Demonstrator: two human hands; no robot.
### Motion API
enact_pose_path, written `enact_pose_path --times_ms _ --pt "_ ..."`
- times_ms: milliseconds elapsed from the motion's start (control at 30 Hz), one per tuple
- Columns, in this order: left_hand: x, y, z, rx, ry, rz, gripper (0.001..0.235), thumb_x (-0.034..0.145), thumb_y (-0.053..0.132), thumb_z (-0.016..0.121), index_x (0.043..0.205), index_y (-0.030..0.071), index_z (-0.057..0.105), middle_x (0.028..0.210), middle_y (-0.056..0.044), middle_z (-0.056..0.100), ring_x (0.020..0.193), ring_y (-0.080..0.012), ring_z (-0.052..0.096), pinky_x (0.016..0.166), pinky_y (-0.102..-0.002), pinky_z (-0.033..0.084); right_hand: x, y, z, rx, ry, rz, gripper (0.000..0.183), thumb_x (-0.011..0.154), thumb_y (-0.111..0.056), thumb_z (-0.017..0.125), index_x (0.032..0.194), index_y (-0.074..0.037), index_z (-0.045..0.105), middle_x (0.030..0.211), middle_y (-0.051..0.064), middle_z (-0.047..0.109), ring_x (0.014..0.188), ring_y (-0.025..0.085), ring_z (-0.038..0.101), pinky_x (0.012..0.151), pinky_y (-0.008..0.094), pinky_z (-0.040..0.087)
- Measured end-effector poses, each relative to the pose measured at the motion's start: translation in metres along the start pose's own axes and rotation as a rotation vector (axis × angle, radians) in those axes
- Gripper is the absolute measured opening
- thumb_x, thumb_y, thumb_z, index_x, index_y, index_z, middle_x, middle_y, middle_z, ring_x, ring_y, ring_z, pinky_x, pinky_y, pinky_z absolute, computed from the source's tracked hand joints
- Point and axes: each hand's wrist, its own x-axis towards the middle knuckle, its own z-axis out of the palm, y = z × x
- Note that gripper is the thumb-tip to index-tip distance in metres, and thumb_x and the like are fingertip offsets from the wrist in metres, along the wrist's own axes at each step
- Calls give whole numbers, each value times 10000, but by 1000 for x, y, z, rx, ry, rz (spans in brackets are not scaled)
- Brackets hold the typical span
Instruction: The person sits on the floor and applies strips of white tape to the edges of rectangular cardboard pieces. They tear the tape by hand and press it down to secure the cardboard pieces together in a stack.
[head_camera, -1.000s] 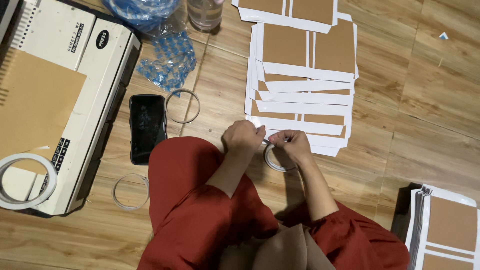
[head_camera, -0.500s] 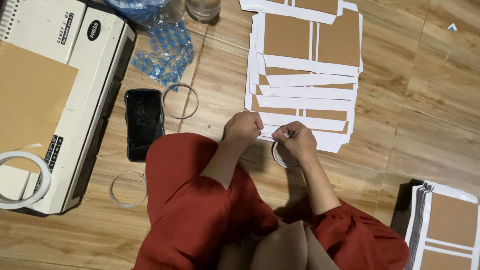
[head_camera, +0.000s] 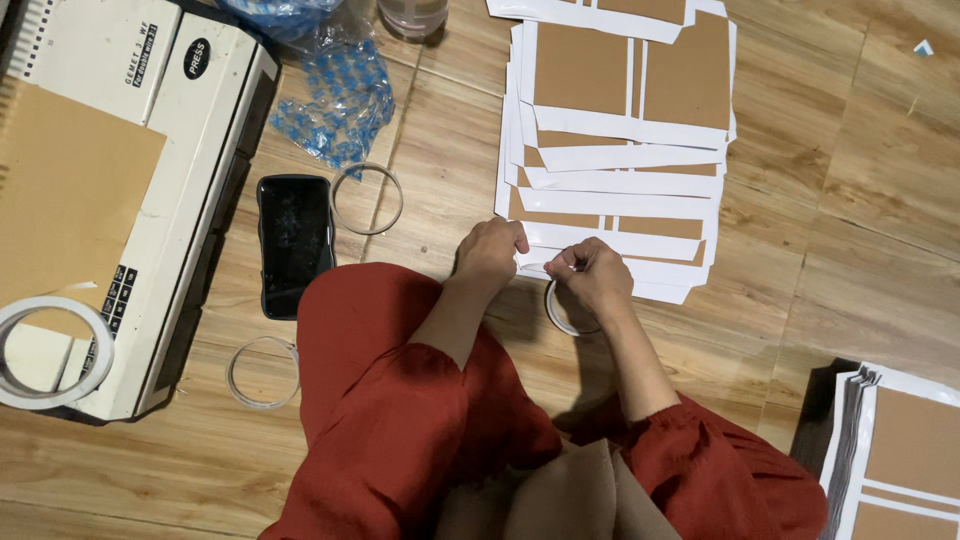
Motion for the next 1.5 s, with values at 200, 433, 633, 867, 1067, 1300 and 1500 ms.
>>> enact_pose_path --times_ms 200,433,633,867,1067,1300,1500 --pt "-12 6 -7 -42 -26 -12 180 728 78 664 828 219 611 881 3 560 1002 -199 534 889 -382 455 5 -2 -5 -53 -36 -67 82 690 -267 705 740 -202 706 785 50 586 822 292 609 741 401 476" --pt "-10 5 -9 -10 -48 43 191 736 71 659 867 203 619 927 -14 552 1033 -214 515 901 -399 445 7 1 -7 -70 -91 -54 89 695 -279 700 730 -197 706 771 48 588 801 273 607 747 387 467" --pt "-8 11 -1 46 17 59 167 725 187 706 852 190 598 928 -26 538 1013 -239 527 880 -412 438 11 -2 -2 -131 -51 -78 79 676 -274 714 695 -198 702 737 53 582 789 299 616 717 389 480" --pt "12 18 18 349 129 12 163 726 126 686 862 157 600 844 -49 566 911 -268 576 805 -464 431 -1 -10 0 -256 43 -85 111 694 -286 711 710 -177 710 725 83 601 760 320 627 695 406 490" --pt "21 20 24 434 171 -22 104 736 55 643 806 132 650 797 -68 619 858 -278 611 789 -455 411 -14 21 -44 -236 113 -95 349 642 -383 758 838 -99 709 782 179 646 816 408 616 738 478 483" --pt "29 21 30 459 179 -34 153 742 -26 581 825 67 669 803 -92 651 860 -308 619 778 -459 389 1 108 -95 246 -29 -48 215 642 -171 775 826 -79 710 635 112 638 634 164 519 575 283 412" --pt "9 36 16 477 154 -43 146 733 -20 594 820 72 665 806 -96 649 862 -316 614 761 -465 387 4 125 -113 451 -120 -31 139 686 -133 737 802 -68 695 479 -10 478 480 58 462 429 135 305"
